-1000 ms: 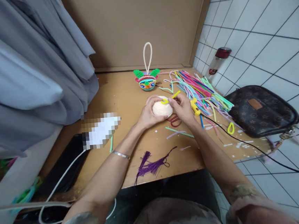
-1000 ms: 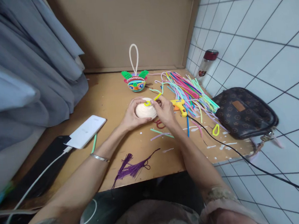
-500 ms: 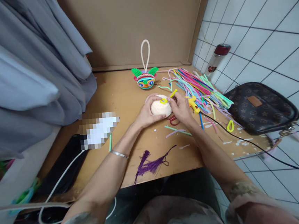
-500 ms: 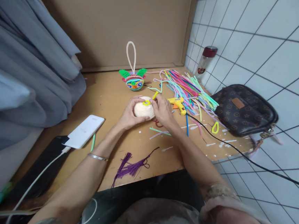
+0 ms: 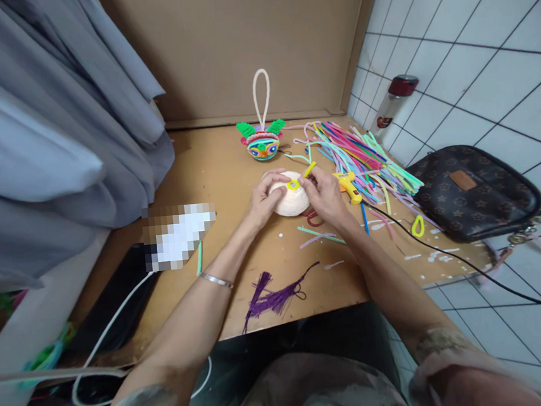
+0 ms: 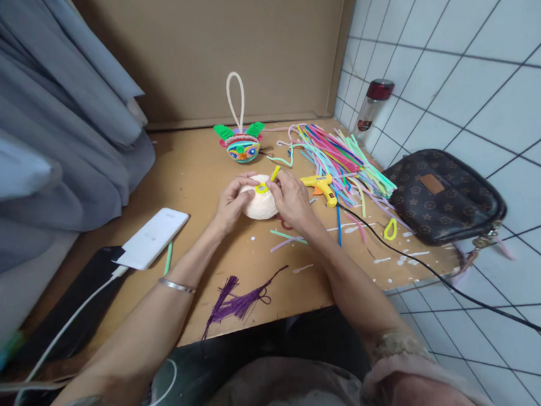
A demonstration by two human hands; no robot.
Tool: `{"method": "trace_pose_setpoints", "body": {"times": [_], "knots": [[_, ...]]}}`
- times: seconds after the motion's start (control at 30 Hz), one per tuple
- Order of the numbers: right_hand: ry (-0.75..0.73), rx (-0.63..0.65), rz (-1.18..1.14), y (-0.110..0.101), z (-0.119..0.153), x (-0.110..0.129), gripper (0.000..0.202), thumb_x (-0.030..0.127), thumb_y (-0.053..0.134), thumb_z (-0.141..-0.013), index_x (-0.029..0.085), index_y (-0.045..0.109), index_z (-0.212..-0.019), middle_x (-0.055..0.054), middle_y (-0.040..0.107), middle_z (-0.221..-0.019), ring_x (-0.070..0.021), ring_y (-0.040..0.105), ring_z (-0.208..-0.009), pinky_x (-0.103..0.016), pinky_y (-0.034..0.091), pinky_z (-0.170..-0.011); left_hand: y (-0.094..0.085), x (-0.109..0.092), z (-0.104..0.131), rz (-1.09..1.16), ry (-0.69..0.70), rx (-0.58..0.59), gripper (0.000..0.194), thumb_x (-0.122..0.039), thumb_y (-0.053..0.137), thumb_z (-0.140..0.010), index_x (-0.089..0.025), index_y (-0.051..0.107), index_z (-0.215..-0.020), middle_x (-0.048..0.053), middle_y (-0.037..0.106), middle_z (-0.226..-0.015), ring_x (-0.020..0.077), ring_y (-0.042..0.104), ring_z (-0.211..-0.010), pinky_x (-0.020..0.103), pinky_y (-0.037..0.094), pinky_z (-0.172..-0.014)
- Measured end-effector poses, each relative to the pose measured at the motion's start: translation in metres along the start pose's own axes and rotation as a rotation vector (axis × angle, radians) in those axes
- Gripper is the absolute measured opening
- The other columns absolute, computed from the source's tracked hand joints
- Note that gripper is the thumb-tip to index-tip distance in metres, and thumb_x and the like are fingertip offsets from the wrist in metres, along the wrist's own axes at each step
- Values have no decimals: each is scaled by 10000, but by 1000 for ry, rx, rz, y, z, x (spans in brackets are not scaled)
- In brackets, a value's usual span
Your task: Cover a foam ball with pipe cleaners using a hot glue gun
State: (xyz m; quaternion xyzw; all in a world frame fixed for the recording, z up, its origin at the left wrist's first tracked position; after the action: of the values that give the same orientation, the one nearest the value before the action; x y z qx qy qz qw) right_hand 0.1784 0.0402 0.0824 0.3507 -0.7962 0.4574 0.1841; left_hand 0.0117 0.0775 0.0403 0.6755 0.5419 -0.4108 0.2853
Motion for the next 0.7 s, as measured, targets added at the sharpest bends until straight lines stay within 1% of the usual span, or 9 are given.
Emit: {"method": "trace_pose_setpoints", "body": {"times": [0.13, 0.37, 0.5, 0.6, 0.7], "knots": [[-30, 15, 12, 1, 0, 3, 170, 340, 533, -962, 247, 510, -821, -28, 612, -788, -198, 547, -732, -329, 394, -706, -1, 0, 0, 5, -22, -37, 211, -359, 718, -796, -218, 764, -946, 115, 702, -1318, 327, 619, -1346, 527, 439, -1203], [-54, 22, 26, 0, 0, 6, 172, 325, 524, -964, 247, 497, -814, -29, 609, -786, -195, 534, -727, -322, 377, -703, -2, 1, 1, 27, -12, -43, 216, -385, 738, -813, -216, 767, -945, 118, 706, -1301, 324, 613, -1361, 520, 439, -1205], [-61, 13, 17, 0, 0, 7, 168, 317, 521, -956, 252, 476, -808, -27, 596, -782, -195, 518, -724, -323, 371, -704, -2, 1, 2, 41, -3, -36, 269, -470, 774, -837, -229, 775, -956, 115, 703, -1321, 315, 622, -1349, 511, 436, -1209], [-50, 21, 16, 0, 0, 6, 176, 325, 519, -955, 254, 469, -802, -27, 590, -785, -198, 513, -723, -328, 365, -704, -2, 2, 2, 48, -10, -37, 342, -546, 793, -831, -232, 783, -966, 119, 698, -1333, 311, 624, -1347, 502, 434, -1213], [-49, 33, 9, 0, 0, 5, 168, 322, 523, -958, 250, 487, -810, -31, 600, -797, -202, 521, -734, -330, 372, -708, -2, 4, 2, 56, -17, -44, 385, -588, 808, -815, -233, 783, -963, 119, 699, -1333, 309, 627, -1343, 503, 438, -1209]]}}
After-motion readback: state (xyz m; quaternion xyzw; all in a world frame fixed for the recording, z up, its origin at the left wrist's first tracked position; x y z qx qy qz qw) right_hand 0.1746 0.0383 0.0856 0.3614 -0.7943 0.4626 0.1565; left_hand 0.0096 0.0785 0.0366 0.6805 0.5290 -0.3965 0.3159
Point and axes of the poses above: each hand's wrist, its own z-axis away from the middle knuckle, its own y-axis out of the palm, x = y × z, the point moved 6 cm from there along -z, towards the middle knuckle
